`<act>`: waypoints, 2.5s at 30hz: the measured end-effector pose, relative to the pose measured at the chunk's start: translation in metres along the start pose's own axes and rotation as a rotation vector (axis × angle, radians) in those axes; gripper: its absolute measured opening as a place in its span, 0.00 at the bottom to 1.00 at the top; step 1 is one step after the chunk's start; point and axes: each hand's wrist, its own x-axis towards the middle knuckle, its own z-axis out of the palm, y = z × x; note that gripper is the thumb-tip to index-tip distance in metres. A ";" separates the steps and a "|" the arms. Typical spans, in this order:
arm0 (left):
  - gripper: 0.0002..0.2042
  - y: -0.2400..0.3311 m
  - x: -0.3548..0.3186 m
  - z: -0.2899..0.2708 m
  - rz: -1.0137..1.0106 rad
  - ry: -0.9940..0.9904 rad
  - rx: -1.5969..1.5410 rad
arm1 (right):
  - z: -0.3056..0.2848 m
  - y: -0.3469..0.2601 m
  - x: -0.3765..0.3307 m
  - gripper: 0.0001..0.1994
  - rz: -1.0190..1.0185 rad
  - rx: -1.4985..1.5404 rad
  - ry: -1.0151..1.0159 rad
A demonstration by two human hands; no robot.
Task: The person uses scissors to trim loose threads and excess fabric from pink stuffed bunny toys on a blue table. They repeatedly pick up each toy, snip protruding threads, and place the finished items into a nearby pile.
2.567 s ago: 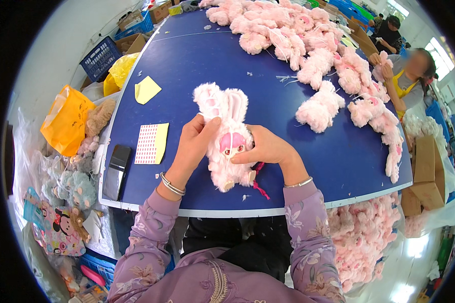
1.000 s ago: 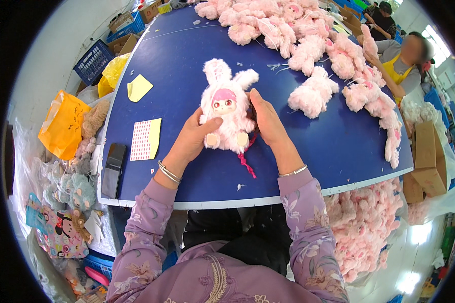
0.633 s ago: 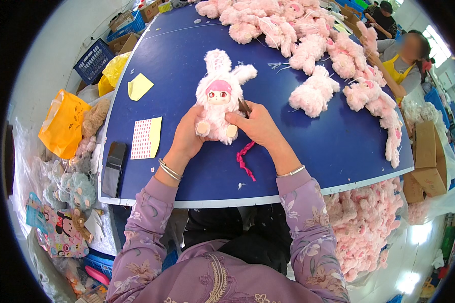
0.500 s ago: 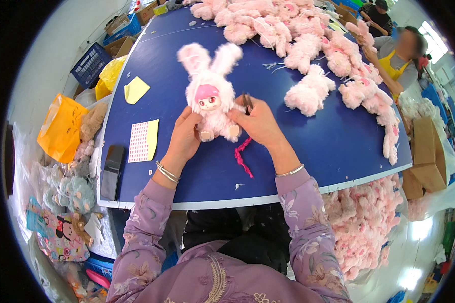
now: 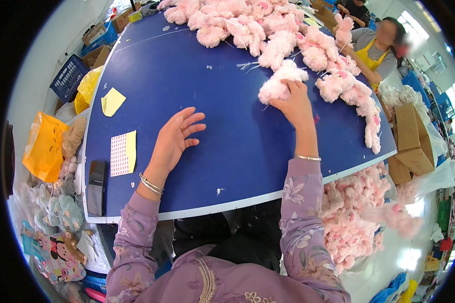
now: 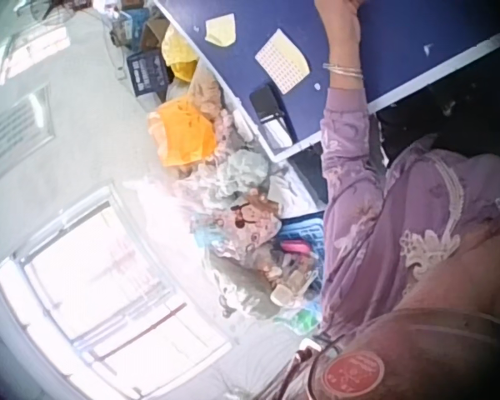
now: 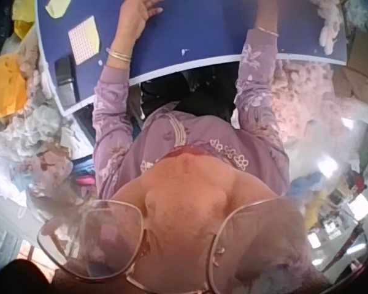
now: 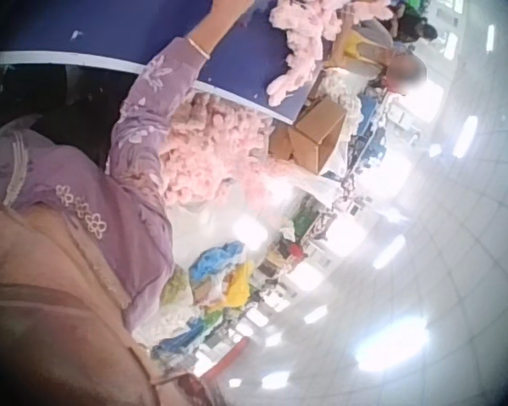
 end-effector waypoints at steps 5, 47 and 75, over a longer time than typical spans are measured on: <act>0.22 0.001 0.001 -0.005 -0.008 -0.014 0.003 | 0.021 -0.029 0.003 0.30 0.201 -0.106 0.040; 0.08 0.006 -0.008 -0.006 0.581 0.264 0.819 | 0.052 -0.163 -0.070 0.14 0.331 1.017 -0.646; 0.09 -0.012 -0.007 0.002 0.498 0.122 0.891 | 0.057 -0.136 -0.060 0.18 0.079 0.751 -0.457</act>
